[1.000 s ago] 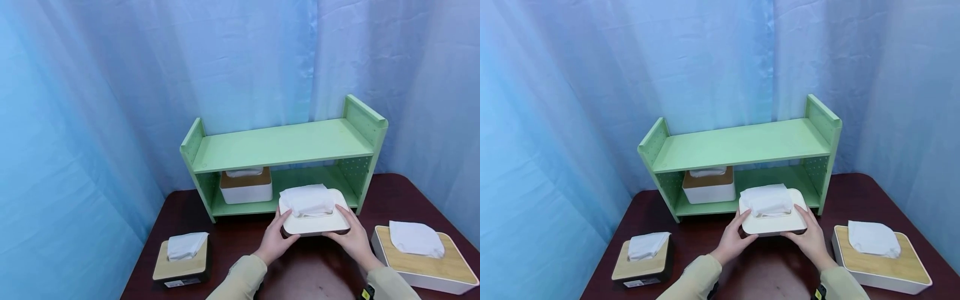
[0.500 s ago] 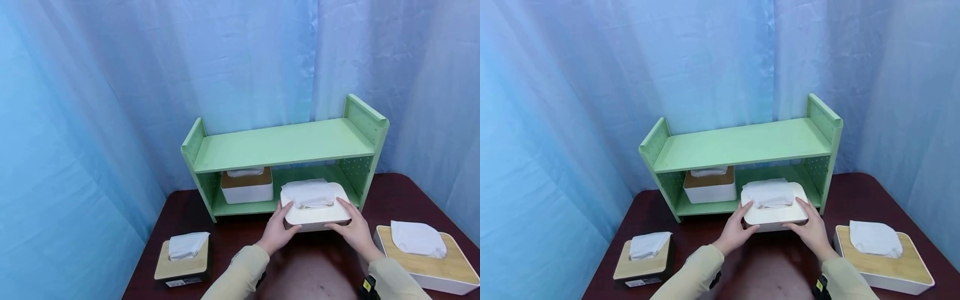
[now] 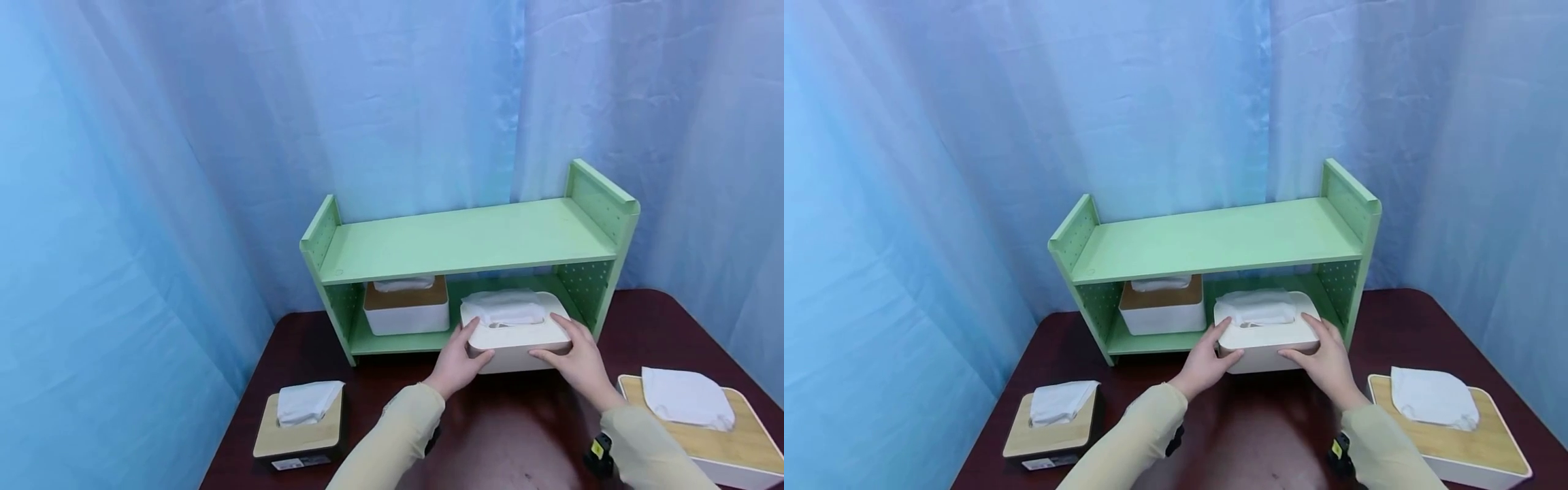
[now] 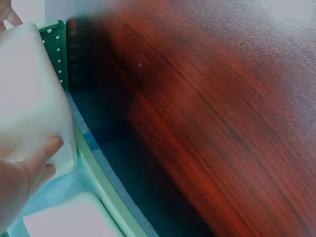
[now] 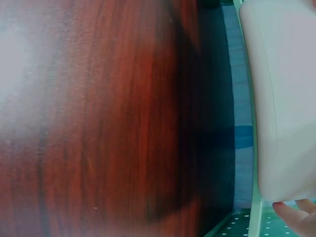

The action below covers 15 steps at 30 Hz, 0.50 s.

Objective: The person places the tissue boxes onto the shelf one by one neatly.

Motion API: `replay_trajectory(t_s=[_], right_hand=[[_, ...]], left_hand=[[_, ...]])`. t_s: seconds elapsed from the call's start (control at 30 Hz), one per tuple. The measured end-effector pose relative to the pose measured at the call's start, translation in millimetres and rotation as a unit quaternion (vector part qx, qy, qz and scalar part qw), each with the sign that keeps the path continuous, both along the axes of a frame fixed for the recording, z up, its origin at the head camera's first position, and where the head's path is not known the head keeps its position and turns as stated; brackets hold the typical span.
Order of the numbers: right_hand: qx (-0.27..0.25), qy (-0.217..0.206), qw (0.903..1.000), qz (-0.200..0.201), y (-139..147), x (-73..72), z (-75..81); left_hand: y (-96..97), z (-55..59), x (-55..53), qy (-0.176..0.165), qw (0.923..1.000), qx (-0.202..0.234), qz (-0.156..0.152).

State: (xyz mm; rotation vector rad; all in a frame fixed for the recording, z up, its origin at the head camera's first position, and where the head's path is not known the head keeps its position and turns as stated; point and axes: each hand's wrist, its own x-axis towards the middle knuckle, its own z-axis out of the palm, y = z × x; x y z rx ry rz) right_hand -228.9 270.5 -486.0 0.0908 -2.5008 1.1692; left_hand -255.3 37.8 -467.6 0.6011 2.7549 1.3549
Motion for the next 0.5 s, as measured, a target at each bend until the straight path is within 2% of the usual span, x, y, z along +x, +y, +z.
replay_trajectory(t_s=[0.1,0.3,0.5], right_hand=[[0.004,0.001,1.0,0.002,-0.3,-4.0,2.3],[0.012,0.01,0.9999,-0.004,0.4,-11.4,6.3],[0.032,-0.008,0.9994,-0.008,-1.3,-9.0,9.7]], left_hand=[[1.4,2.1,-3.6,-0.01,0.9999,0.009,0.004],[4.2,6.5,-10.9,0.003,1.0,0.007,0.006],[2.2,7.4,-10.1,0.013,0.9998,-0.01,0.005]])
